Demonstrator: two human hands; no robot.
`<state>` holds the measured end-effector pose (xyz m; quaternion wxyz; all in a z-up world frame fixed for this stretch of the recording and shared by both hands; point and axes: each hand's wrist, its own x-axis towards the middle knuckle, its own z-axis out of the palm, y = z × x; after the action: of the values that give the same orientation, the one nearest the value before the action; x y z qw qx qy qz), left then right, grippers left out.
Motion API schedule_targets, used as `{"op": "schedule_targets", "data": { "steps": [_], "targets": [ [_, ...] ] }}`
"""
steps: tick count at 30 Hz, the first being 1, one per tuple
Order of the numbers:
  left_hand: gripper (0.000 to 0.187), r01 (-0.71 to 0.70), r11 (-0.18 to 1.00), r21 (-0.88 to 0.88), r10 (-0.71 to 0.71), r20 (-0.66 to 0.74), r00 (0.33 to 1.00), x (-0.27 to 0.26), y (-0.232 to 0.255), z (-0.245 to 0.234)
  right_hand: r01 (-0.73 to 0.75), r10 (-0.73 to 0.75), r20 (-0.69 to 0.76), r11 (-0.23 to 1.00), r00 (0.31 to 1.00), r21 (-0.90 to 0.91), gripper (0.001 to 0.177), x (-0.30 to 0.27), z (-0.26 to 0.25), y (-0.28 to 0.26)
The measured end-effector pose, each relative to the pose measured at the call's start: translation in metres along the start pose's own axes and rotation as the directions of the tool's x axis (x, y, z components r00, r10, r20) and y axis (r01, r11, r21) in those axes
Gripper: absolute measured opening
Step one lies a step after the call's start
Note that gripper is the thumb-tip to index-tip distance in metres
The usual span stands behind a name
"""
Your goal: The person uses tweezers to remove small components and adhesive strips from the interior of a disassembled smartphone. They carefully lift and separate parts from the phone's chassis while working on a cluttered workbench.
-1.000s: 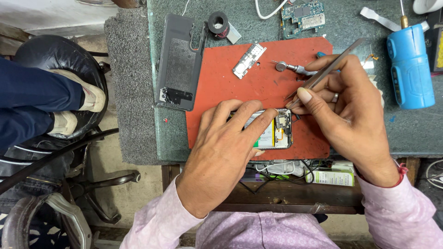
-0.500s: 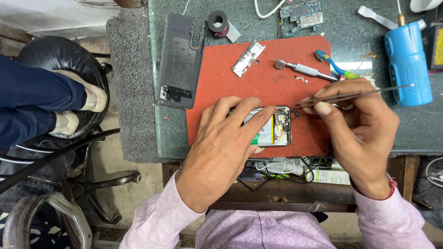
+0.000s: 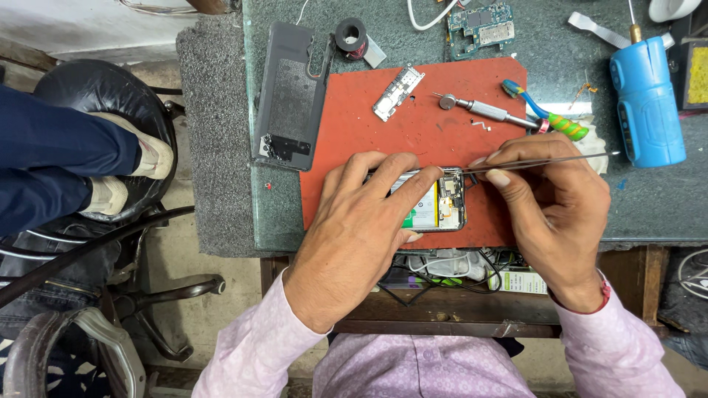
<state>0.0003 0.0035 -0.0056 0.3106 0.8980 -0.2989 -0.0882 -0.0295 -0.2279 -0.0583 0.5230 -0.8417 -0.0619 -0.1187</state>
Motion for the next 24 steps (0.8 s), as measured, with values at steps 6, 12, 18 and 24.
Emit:
{"op": "schedule_targets", "data": {
  "steps": [6, 12, 18, 24],
  "targets": [
    [0.066, -0.005, 1.0, 0.002, 0.005, -0.007, 1.0, 0.0, 0.0, 0.001, -0.033, 0.033, 0.019, 0.999, 0.999, 0.019, 0.006, 0.003, 0.001, -0.001],
    [0.067, -0.006, 1.0, 0.006, 0.007, -0.003, 1.0, 0.0, 0.0, 0.001, -0.225, 0.216, 0.075, 0.961, 0.974, 0.161, 0.009, 0.012, 0.002, -0.002],
    [0.067, -0.017, 1.0, 0.005, 0.017, -0.015, 1.0, 0.0, 0.0, 0.001, -0.283, 0.26, 0.116, 0.917, 0.959, 0.281, 0.009, 0.026, 0.004, -0.001],
    [0.067, -0.025, 1.0, 0.014, 0.026, -0.014, 1.0, -0.003, -0.002, 0.003, -0.429, 0.398, 0.166, 0.864, 0.902, 0.263, 0.011, 0.037, 0.002, 0.001]
  ]
}}
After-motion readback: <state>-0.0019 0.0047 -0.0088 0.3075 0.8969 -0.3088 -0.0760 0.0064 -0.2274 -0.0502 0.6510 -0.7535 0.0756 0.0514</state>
